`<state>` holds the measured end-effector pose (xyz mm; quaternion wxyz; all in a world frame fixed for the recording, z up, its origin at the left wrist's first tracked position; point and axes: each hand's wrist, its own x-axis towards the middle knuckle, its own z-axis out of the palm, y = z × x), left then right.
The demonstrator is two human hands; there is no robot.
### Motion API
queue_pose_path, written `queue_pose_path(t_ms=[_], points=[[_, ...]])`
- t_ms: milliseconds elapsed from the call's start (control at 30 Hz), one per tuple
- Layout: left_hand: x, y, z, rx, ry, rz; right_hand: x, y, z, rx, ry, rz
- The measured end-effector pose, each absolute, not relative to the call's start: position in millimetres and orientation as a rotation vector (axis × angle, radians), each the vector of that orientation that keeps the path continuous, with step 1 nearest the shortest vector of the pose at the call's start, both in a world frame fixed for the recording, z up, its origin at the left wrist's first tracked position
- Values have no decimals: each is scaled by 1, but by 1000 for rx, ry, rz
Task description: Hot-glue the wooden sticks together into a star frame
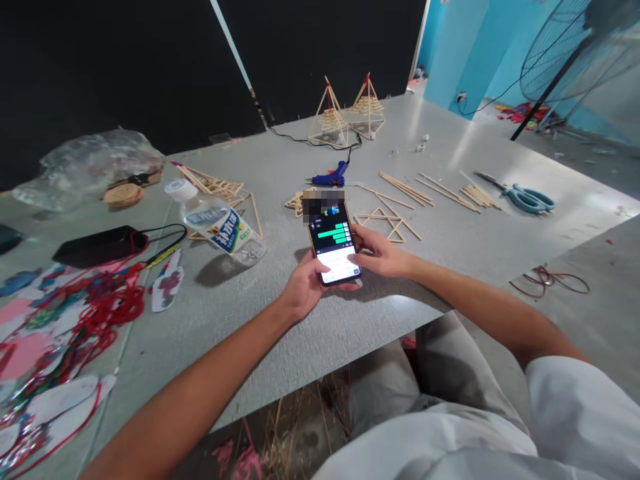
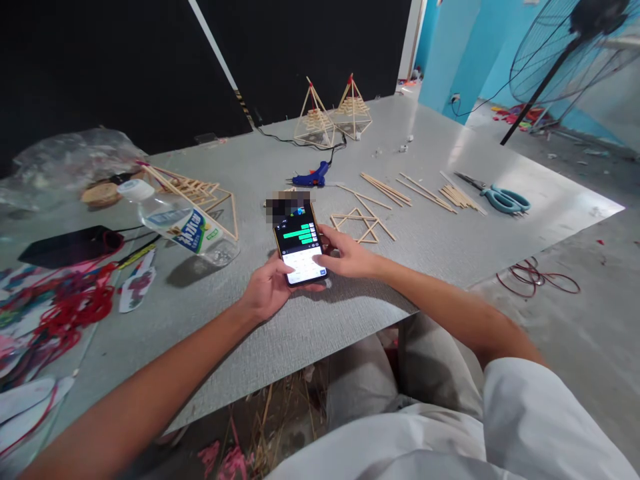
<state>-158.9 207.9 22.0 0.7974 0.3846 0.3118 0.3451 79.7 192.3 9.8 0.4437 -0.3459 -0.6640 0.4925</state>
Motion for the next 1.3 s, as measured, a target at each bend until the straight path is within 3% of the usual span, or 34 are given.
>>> queue_pose_path(t_ms=[567,900,1300], points=[[-157,205,24,878,662,731,73,193,0,-862,-1613,1261],[-155,204,25,856,652,724,64,195,-11,-960,-1553,1115],[-162,210,19,805,581,706,73,195,-4,-762,-1519,1355]])
